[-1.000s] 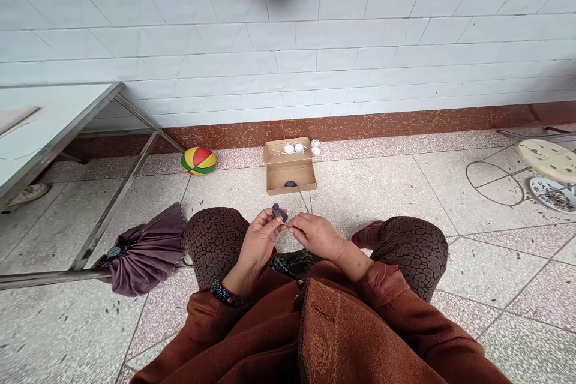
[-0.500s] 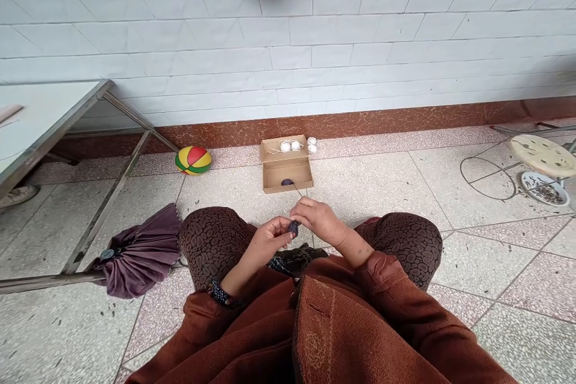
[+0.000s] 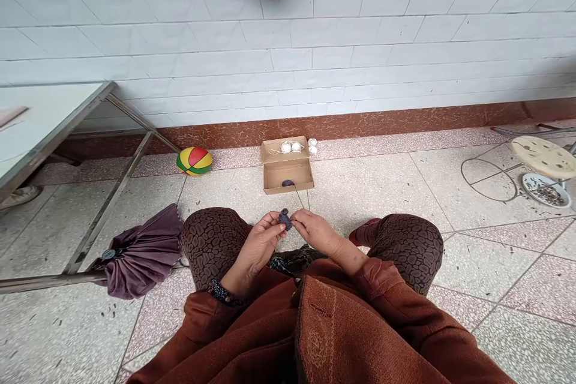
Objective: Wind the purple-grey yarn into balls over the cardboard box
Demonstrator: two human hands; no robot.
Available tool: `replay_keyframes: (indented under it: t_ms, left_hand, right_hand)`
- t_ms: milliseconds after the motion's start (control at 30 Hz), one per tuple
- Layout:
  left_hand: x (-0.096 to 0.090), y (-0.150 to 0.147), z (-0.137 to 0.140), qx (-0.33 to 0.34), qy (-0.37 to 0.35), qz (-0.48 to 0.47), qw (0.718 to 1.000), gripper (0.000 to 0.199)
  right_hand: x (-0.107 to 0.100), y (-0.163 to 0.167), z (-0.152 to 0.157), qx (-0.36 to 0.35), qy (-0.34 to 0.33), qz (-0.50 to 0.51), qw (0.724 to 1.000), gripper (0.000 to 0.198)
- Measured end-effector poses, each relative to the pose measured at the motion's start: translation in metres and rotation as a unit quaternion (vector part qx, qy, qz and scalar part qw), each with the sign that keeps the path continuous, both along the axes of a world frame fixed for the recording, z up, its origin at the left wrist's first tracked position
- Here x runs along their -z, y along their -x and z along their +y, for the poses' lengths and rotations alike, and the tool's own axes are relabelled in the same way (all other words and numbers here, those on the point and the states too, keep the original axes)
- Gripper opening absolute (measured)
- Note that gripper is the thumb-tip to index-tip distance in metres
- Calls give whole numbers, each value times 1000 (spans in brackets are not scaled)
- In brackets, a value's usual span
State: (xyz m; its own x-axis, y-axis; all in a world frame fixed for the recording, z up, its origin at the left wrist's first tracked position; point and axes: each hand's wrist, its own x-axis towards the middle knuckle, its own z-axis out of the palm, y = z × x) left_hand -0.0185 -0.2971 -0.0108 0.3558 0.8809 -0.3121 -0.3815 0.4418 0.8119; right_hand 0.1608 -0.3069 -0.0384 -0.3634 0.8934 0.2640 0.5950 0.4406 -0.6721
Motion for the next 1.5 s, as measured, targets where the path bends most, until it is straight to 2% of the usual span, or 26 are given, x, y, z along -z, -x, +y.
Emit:
replay_keyframes:
  t_ms: [167, 300, 400, 500, 600, 700, 833, 967, 1100, 1233, 1300, 1367, 1500]
  left_hand:
    - [10, 1, 5, -69, -11, 20, 997, 26]
    - [17, 3, 8, -92, -68, 105, 988, 25]
    - [17, 4, 7, -59, -111, 165, 978, 27]
    - [13, 2, 5, 8, -139, 170, 976, 26]
    - [9, 1, 1, 76, -150, 151, 974, 19]
    - [6, 0, -1, 88, -118, 105, 984, 18]
    - [6, -1, 0, 26, -25, 1, 999, 22]
    - [13, -2, 5, -62, 11, -25, 998, 27]
    - [27, 0, 9, -122, -43, 50, 990, 30]
    - [31, 3, 9, -107, -100, 135, 980, 29]
    - [28, 4, 8, -87, -120, 147, 978, 26]
    - [24, 3, 6, -57, -139, 145, 978, 24]
    - [17, 0, -1, 20, -162, 125, 979, 22]
  right_hand:
    - [3, 4, -7, -40, 2, -80, 996, 19]
    - [-15, 6, -11, -113, -22, -91, 989, 19]
    - [-34, 3, -6, -119, -50, -80, 988, 20]
    - [-42, -4, 6, -84, -73, -63, 992, 22]
    - [-35, -12, 18, -39, -73, -16, 996, 22]
    - [-17, -13, 20, 18, -43, 51, 998, 22]
    - [8, -1, 8, 54, 8, 72, 996, 22]
    - [19, 14, -7, 16, 34, -5, 999, 17]
    - [5, 19, -15, -64, 2, -77, 995, 13]
    - [-25, 13, -14, -131, -50, -76, 987, 17]
    - [-38, 9, -9, -116, -64, -50, 990, 20]
    - [-45, 4, -1, -68, -65, -16, 995, 21]
    - [-38, -5, 16, 42, -46, 41, 997, 20]
